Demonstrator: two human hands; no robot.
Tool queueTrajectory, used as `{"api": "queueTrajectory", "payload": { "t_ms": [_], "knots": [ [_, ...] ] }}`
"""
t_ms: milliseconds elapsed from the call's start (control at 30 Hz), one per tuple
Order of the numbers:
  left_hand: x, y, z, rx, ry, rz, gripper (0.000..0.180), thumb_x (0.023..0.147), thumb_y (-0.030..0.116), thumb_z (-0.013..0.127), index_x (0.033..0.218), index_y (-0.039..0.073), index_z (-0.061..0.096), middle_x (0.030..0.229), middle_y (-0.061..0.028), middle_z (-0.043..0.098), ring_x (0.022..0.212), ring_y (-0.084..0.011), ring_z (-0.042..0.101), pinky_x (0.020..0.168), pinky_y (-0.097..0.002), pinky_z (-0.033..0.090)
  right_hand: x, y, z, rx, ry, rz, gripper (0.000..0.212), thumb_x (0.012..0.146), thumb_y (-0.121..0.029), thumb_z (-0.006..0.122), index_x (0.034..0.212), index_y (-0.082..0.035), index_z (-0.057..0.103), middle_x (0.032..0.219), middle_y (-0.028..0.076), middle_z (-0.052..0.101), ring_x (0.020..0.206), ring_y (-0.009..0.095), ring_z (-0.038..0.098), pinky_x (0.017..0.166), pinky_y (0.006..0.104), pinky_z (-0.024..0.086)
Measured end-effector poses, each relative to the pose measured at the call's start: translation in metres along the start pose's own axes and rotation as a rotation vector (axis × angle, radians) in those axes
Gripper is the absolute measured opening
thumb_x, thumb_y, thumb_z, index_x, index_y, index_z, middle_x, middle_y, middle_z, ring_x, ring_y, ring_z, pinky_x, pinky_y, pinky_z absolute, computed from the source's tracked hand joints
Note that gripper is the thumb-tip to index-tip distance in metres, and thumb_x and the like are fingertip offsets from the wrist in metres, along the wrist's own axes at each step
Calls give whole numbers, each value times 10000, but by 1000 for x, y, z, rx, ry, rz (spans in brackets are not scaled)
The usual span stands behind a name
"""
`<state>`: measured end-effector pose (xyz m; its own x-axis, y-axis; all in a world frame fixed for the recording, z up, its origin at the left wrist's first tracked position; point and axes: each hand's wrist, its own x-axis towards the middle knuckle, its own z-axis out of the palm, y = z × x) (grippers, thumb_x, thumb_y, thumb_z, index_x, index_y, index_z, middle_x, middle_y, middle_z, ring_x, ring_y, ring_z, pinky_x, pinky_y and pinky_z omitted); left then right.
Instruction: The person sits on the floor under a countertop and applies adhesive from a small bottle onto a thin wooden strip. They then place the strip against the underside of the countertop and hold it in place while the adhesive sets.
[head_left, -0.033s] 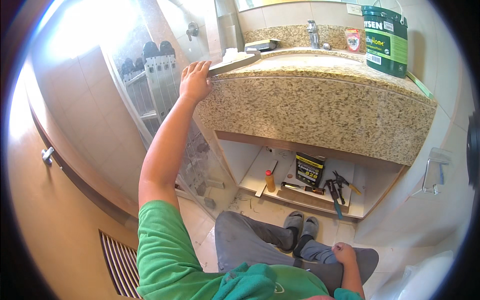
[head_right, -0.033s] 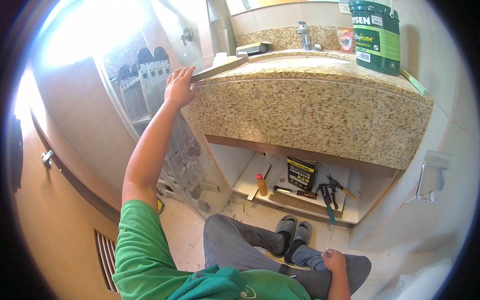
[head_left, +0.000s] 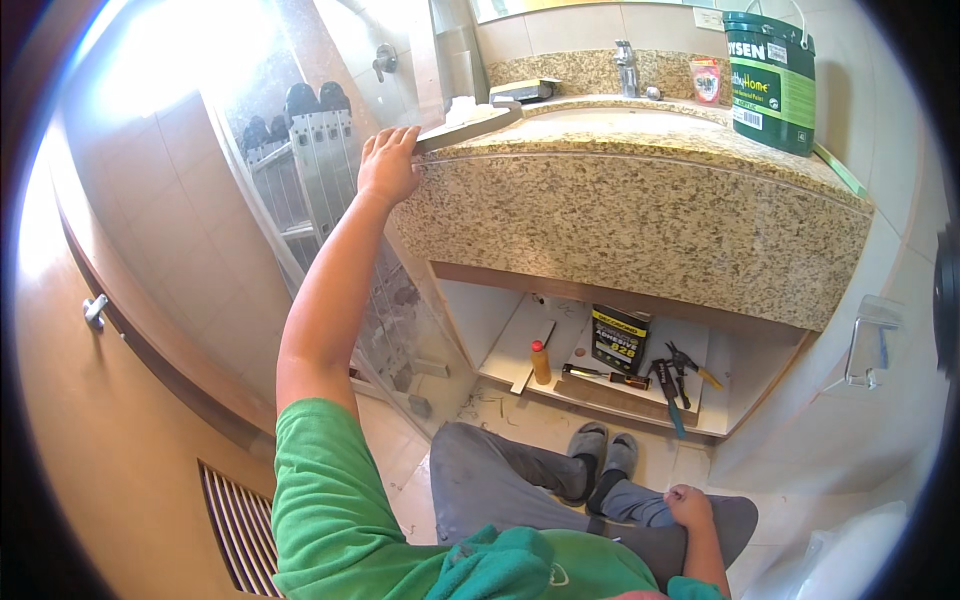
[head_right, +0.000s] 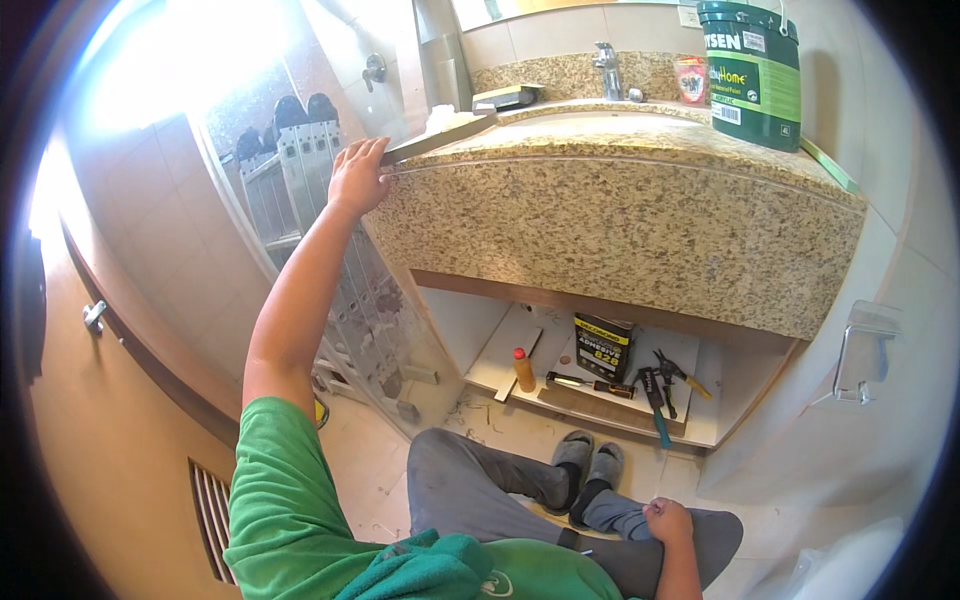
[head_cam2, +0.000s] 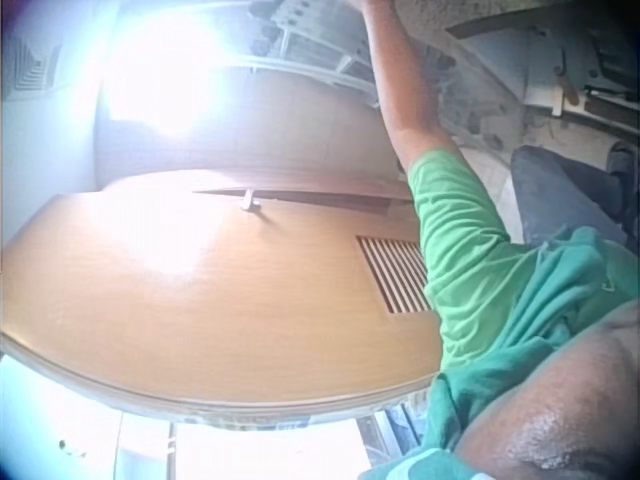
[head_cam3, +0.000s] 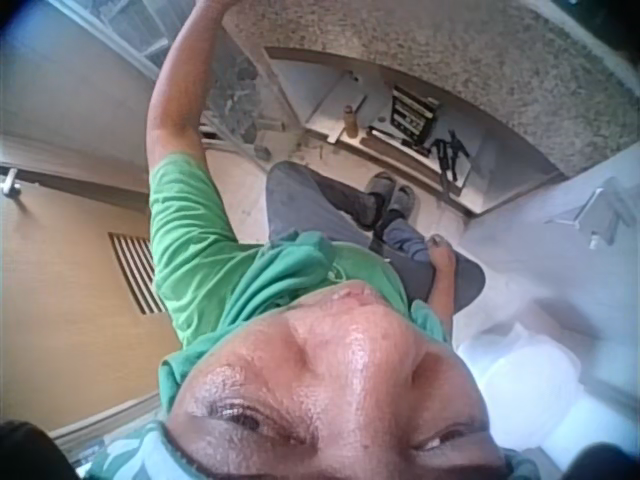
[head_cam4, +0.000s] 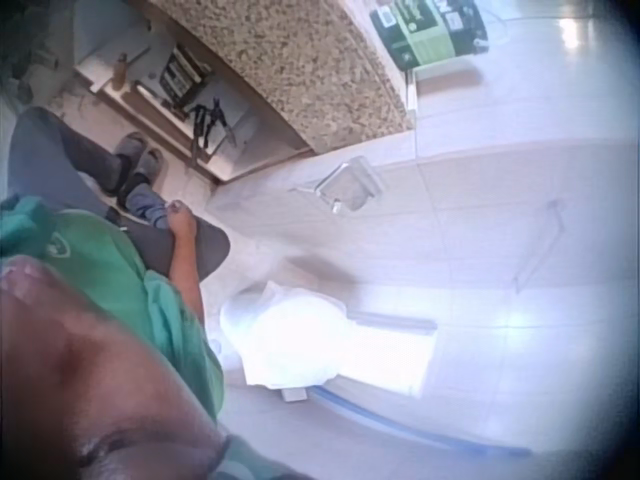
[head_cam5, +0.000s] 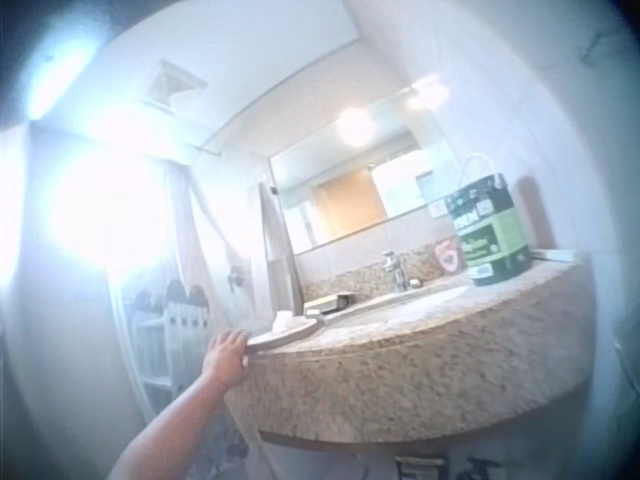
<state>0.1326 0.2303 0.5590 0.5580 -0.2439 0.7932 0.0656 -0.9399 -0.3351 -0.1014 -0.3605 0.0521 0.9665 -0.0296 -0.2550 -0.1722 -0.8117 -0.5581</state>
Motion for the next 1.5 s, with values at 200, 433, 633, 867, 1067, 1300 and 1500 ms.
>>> {"api": "queueTrajectory", "payload": {
  "t_ms": [200, 433, 633, 867, 1067, 1300, 1500],
  "knots": [
    [2, -22, 19, 9, -139, -85, 292, 931, 255, 679, 1196, 143, 636, 1236, -73, 690, 1239, -298, 605, 1062, -448, 457, 0, 0, 4, -13, -3, 17, 331, 862, -395, 722, 1048, -129, 782, 988, 153, 759, 964, 349, 722, 859, 453, 566],
    [32, -23, -13, -59, 193, -93, 234, 956, 294, 668, 1140, 149, 667, 1047, -81, 728, 1026, -322, 689, 896, -447, 539, 5, -10, -2, -47, -7, -7, 332, 874, -396, 715, 1051, -124, 783, 1030, 167, 756, 998, 364, 713, 891, 464, 557],
    [15, 3, -60, -180, 511, -13, 235, 918, 228, 736, 1137, 150, 704, 1076, -57, 751, 999, -286, 708, 882, -404, 551, 4, -7, -2, -78, 25, -19, 346, 880, -394, 709, 1061, -107, 777, 1024, 201, 747, 998, 394, 706, 900, 487, 549],
    [-43, 59, -119, -452, 628, 19, 338, 847, 41, 777, 1176, 67, 706, 1059, -124, 749, 963, -288, 730, 857, -366, 561, 19, 5, 9, 392, 116, -34, 326, 948, -300, 718, 1099, -13, 749, 1005, 171, 770, 994, 276, 739, 876, 383, 563],
    [-119, 141, -136, -738, 495, 73, 463, 736, -45, 776, 1185, 46, 713, 1051, -152, 743, 930, -311, 726, 837, -368, 572, 1, -95, -87, 1010, 43, -313, 524, 1033, -391, 641, 1333, 39, 624, 1194, 177, 723, 1053, 249, 714, 975, 378, 555],
    [-236, 249, -112, -1157, 129, 168, 392, 717, -53, 765, 1102, -7, 707, 1040, -157, 750, 966, -322, 732, 903, -403, 572, -48, -237, -204, 1529, -201, -971, 972, 994, -788, 285, 1581, -15, 348, 1464, 253, 558, 1354, 369, 544, 1123, 528, 433],
    [-335, 318, -74, -1310, -225, -62, 386, 802, 38, 782, 1179, 42, 700, 1067, -149, 736, 971, -337, 714, 880, -405, 575, -41, -264, -226, 1795, -390, -802, 887, 1042, -696, 326, 1588, 2, 285, 1432, 304, 558, 1260, 431, 609, 1063, 560, 492]
  ]
}}
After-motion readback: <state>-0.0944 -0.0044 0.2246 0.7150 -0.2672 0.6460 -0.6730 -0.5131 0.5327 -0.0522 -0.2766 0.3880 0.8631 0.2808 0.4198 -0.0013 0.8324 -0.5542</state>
